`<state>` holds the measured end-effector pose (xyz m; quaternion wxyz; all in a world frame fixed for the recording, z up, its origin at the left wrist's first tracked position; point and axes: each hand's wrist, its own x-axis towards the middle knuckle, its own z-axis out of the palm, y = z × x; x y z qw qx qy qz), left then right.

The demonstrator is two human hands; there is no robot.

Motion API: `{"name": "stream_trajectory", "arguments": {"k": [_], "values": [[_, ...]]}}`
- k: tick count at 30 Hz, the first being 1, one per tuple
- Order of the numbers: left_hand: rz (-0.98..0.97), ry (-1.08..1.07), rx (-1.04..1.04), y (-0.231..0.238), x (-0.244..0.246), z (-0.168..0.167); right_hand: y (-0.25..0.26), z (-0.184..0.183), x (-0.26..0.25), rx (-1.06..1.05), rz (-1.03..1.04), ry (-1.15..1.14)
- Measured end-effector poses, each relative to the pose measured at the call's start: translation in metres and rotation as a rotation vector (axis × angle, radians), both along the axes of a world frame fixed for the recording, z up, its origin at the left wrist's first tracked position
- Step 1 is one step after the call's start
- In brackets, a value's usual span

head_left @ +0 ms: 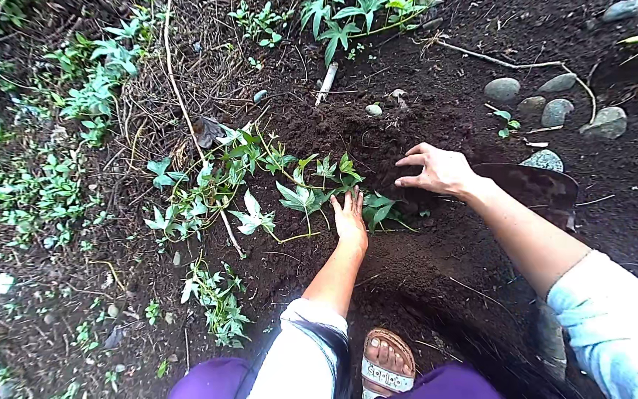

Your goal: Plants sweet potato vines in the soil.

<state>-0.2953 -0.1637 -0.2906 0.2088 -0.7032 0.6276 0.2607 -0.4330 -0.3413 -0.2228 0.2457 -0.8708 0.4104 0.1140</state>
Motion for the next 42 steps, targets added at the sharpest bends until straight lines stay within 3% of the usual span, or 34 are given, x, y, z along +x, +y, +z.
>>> {"name": "stream_trajectory", "arguments": {"k": [5, 10, 17, 21, 23, 25, 28, 31, 35, 42], "values": [[0.003, -0.011, 0.030, -0.002, -0.002, 0.000, -0.034, 0.016, 0.052, -0.146, -0.138, -0.167], [0.033, 0.009, 0.055, -0.005, -0.001, -0.002, -0.055, -0.027, 0.096, -0.003, -0.271, 0.019], [0.041, 0.026, 0.013, -0.003, -0.003, -0.002, -0.001, -0.025, 0.059, -0.070, -0.109, 0.114], [0.019, 0.021, 0.060, -0.007, -0.001, 0.000, 0.018, 0.010, 0.062, -0.005, 0.138, 0.354], [0.022, 0.041, 0.120, -0.007, -0.001, 0.000, 0.014, 0.035, 0.085, -0.029, 0.197, 0.319], [0.031, 0.070, 0.158, -0.008, -0.001, -0.005, -0.001, 0.043, 0.121, -0.125, 0.234, 0.142], [0.017, 0.090, 0.181, -0.012, 0.002, -0.001, -0.039, 0.019, 0.192, -0.142, 0.247, -0.045], [0.026, 0.096, 0.188, -0.014, 0.003, 0.007, -0.056, -0.017, 0.234, 0.018, 0.173, 0.091], [0.031, 0.104, 0.211, -0.013, 0.004, 0.008, -0.040, -0.036, 0.223, 0.070, 0.160, 0.218], [0.055, 0.142, 0.200, -0.015, 0.009, 0.007, -0.009, -0.025, 0.181, 0.011, 0.203, 0.209]]}}
